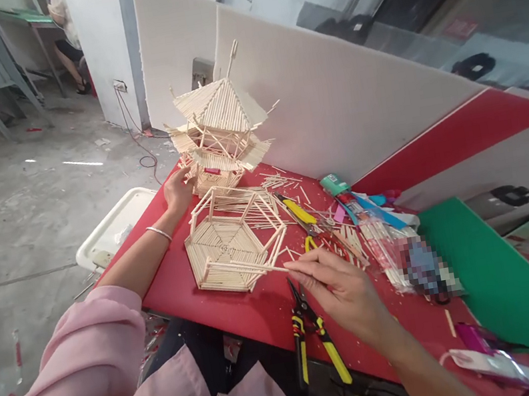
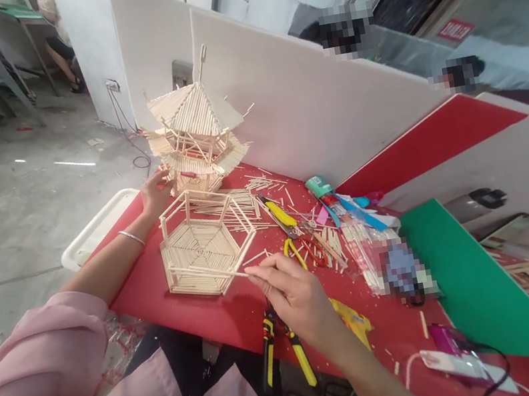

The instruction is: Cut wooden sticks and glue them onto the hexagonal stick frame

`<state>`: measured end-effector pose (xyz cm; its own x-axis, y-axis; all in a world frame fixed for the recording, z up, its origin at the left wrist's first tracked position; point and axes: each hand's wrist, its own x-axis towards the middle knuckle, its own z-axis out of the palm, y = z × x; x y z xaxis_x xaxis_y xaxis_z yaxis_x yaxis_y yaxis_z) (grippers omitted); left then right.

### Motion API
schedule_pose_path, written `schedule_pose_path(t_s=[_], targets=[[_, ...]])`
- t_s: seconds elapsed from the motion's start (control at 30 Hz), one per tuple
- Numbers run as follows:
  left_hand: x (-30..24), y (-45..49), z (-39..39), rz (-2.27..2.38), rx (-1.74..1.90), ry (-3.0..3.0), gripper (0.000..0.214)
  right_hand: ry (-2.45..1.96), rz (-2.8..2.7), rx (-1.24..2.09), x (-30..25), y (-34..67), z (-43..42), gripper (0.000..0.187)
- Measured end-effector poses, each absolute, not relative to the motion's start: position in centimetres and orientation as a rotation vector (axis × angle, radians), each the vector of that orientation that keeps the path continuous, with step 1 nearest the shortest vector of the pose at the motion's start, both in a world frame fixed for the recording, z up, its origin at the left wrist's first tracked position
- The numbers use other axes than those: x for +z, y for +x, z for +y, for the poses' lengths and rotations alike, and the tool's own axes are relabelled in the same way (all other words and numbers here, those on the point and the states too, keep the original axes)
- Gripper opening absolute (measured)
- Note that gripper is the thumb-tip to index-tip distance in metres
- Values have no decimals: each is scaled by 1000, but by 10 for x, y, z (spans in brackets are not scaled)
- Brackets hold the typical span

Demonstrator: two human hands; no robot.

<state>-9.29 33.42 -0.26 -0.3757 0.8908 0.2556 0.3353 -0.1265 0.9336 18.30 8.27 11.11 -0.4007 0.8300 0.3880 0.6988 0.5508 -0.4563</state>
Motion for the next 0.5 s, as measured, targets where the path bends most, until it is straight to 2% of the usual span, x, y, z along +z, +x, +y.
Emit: schedule_pose_path(t_s=[0.17,0.3,0.4,0.5], targets=[[19,-119,280,1751,1707,1327,15,-1163,-2165,252,108,171,90,13],[47,-127,202,1416,1701,1459,29,-1102,-2160,231,105,164,95,15],[60,-121,152,1055,1530,1664,25,-1066,-2178,209,103,161,97,17],[67,-112,127,926,1485,1722,21,-1065,-2173,165,102,159,97,17]])
